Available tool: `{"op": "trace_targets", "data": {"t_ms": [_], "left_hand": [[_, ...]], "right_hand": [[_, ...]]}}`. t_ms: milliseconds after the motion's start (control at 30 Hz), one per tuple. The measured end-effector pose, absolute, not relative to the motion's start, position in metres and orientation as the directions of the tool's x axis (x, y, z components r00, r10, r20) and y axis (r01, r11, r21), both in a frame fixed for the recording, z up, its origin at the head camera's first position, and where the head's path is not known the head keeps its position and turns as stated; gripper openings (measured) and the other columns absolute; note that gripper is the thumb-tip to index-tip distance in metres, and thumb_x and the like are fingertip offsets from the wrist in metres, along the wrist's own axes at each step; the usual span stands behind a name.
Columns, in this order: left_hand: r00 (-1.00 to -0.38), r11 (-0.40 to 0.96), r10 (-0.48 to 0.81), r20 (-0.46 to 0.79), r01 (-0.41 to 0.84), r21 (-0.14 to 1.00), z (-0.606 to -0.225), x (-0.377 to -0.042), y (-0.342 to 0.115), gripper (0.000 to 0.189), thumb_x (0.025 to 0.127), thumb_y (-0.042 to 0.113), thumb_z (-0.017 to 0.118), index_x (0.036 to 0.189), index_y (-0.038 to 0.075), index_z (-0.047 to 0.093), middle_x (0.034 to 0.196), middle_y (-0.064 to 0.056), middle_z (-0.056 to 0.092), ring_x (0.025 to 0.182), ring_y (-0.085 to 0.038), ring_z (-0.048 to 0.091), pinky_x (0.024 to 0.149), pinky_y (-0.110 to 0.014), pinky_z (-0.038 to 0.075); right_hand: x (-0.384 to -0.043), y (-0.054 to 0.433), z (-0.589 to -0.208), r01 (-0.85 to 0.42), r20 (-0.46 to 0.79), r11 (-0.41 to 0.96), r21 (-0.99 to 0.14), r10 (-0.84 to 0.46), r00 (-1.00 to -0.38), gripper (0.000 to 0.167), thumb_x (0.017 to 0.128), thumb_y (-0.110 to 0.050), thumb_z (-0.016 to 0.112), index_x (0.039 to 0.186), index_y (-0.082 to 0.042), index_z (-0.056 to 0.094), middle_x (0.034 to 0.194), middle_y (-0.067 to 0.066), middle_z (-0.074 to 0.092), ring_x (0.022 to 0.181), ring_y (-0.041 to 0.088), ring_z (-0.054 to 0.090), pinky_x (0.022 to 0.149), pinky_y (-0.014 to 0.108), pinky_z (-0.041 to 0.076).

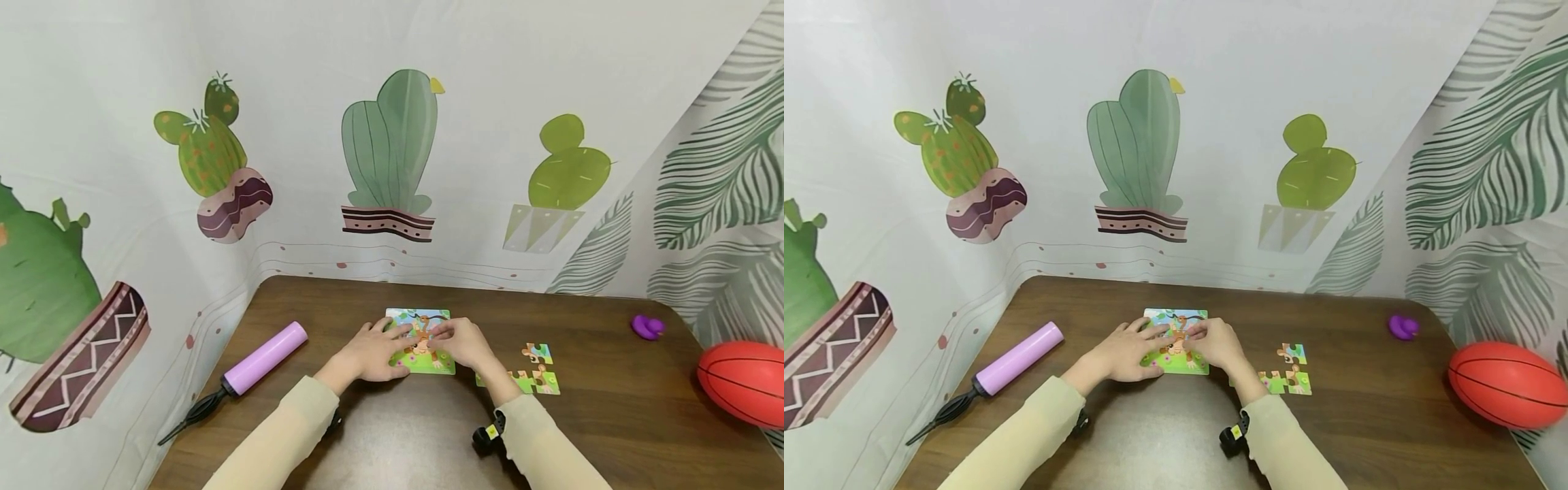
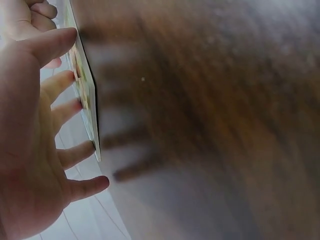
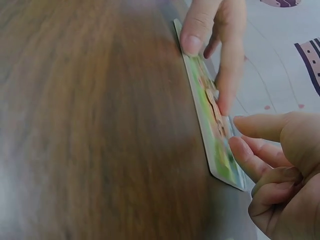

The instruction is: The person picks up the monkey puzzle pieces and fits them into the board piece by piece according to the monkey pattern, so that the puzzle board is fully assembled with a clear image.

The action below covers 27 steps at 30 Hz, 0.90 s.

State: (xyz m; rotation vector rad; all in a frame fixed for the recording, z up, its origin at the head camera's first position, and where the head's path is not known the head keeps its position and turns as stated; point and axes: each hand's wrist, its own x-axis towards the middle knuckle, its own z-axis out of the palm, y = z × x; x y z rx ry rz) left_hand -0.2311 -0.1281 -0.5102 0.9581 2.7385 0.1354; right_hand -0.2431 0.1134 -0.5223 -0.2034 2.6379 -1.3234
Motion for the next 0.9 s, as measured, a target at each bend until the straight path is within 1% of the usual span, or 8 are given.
{"op": "trace_targets", "data": {"t_ms": [100, 300, 400, 600, 700, 767, 900], "left_hand": [[-0.758, 0.782, 0.623, -0.192, 0.607, 0.140, -0.510, -0.230, -0.128, 0.070, 0.101, 0.060, 0.054, 0.164, 0.039, 0.031, 0.171, 0.007, 0.023, 0.155, -0.035, 0.021, 0.118, -0.065, 0.023], [-0.750, 0.769, 0.636, -0.184, 0.635, 0.070, -0.514, -0.229, -0.127, 0.071, 0.103, 0.062, 0.049, 0.165, 0.035, 0.029, 0.171, 0.006, 0.022, 0.156, -0.024, 0.022, 0.123, -0.055, 0.018], [-0.749, 0.769, 0.637, -0.182, 0.635, 0.073, -0.515, -0.228, -0.127, 0.071, 0.103, 0.061, 0.048, 0.165, 0.034, 0.029, 0.171, 0.007, 0.020, 0.156, -0.023, 0.022, 0.123, -0.055, 0.020], [-0.743, 0.760, 0.649, -0.164, 0.642, 0.100, -0.516, -0.227, -0.127, 0.070, 0.103, 0.059, 0.049, 0.165, 0.031, 0.031, 0.172, 0.007, 0.020, 0.156, -0.025, 0.023, 0.121, -0.057, 0.024], [-0.746, 0.764, 0.645, -0.165, 0.637, 0.105, -0.515, -0.227, -0.127, 0.070, 0.103, 0.059, 0.050, 0.165, 0.032, 0.031, 0.171, 0.007, 0.022, 0.156, -0.025, 0.023, 0.120, -0.058, 0.024], [-0.748, 0.767, 0.641, -0.171, 0.634, 0.104, -0.514, -0.227, -0.126, 0.070, 0.103, 0.059, 0.050, 0.165, 0.032, 0.031, 0.171, 0.007, 0.022, 0.156, -0.025, 0.023, 0.121, -0.059, 0.024], [-0.754, 0.775, 0.630, -0.188, 0.625, 0.090, -0.512, -0.226, -0.125, 0.071, 0.103, 0.060, 0.050, 0.165, 0.032, 0.030, 0.171, 0.008, 0.020, 0.156, -0.025, 0.022, 0.121, -0.058, 0.023]], "right_hand": [[-0.242, 0.121, -0.520, -0.056, -0.084, 0.594, -0.802, -0.205, -0.975, 0.018, 0.091, -0.022, 0.081, 0.105, -0.010, 0.079, 0.090, -0.001, 0.074, 0.084, 0.017, 0.070, 0.074, 0.040, 0.058], [-0.239, 0.145, -0.514, -0.062, -0.059, 0.582, -0.811, -0.187, -0.981, 0.022, 0.094, -0.022, 0.079, 0.109, -0.007, 0.078, 0.094, 0.001, 0.074, 0.085, 0.018, 0.069, 0.071, 0.036, 0.056], [-0.237, 0.160, -0.511, -0.061, -0.052, 0.589, -0.806, -0.174, -0.983, 0.024, 0.094, -0.024, 0.078, 0.111, -0.007, 0.078, 0.098, 0.003, 0.075, 0.088, 0.020, 0.070, 0.071, 0.037, 0.055], [-0.233, 0.196, -0.508, -0.069, -0.015, 0.631, -0.772, -0.126, -0.992, 0.028, 0.094, -0.027, 0.078, 0.113, -0.006, 0.078, 0.101, 0.006, 0.077, 0.096, 0.027, 0.072, 0.082, 0.045, 0.056], [-0.230, 0.215, -0.506, -0.058, -0.002, 0.645, -0.762, -0.092, -0.996, 0.028, 0.094, -0.028, 0.079, 0.111, -0.006, 0.078, 0.101, 0.007, 0.078, 0.098, 0.028, 0.072, 0.084, 0.045, 0.055], [-0.228, 0.227, -0.505, -0.048, -0.002, 0.654, -0.755, -0.076, -0.997, 0.029, 0.095, -0.029, 0.078, 0.112, -0.006, 0.078, 0.101, 0.007, 0.078, 0.096, 0.027, 0.071, 0.081, 0.042, 0.055], [-0.222, 0.249, -0.505, -0.007, -0.027, 0.640, -0.768, -0.043, -0.999, 0.033, 0.096, -0.029, 0.077, 0.116, -0.003, 0.076, 0.101, 0.010, 0.077, 0.086, 0.024, 0.071, 0.067, 0.035, 0.054]]}}
